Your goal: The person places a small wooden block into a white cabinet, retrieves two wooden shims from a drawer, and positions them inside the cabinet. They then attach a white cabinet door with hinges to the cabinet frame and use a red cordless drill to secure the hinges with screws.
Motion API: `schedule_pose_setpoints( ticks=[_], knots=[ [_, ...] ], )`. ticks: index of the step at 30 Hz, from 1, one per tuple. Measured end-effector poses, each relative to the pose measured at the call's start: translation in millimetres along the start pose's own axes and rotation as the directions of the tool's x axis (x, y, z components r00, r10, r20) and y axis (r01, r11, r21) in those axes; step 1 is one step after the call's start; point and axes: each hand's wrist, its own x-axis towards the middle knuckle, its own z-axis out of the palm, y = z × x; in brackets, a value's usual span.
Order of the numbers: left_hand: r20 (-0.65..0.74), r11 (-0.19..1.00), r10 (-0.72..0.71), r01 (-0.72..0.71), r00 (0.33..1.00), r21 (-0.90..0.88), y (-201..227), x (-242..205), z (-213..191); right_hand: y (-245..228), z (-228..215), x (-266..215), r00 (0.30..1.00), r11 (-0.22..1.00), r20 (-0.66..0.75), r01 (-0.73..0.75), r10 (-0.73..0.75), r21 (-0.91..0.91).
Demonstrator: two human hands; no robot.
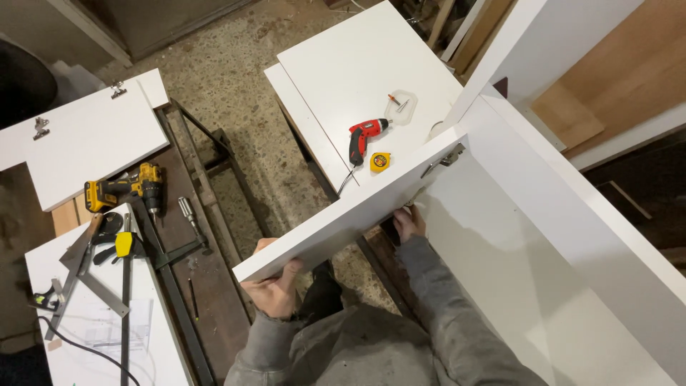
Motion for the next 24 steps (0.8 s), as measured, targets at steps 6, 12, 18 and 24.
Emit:
schedule_pose_setpoints(
  ticks=[6, 12, 18, 24],
  knots=[
    [-0.008, 0.992, 0.029, -0.028, 1.000, 0.119, 3, 3, 5, -39, 7, -21, 0.996, 0.998, 0.064, -0.059, 0.057, 0.021],
    [-0.046, 0.980, 0.096, -0.086, 0.994, 0.181, 43, 11, 22, 55, -39, 50, 0.983, 0.984, 0.169, 0.038, -0.068, 0.172],
    [-0.088, 0.971, 0.134, -0.113, 0.987, 0.213, 48, 10, 26, -3, -26, 5, 0.976, 0.992, 0.204, 0.096, -0.079, -0.078],
    [-0.100, 0.960, 0.179, -0.151, 0.979, 0.234, 49, 11, 29, -33, -12, -5, 0.976, 0.983, 0.188, 0.130, -0.105, -0.126]
  ],
)
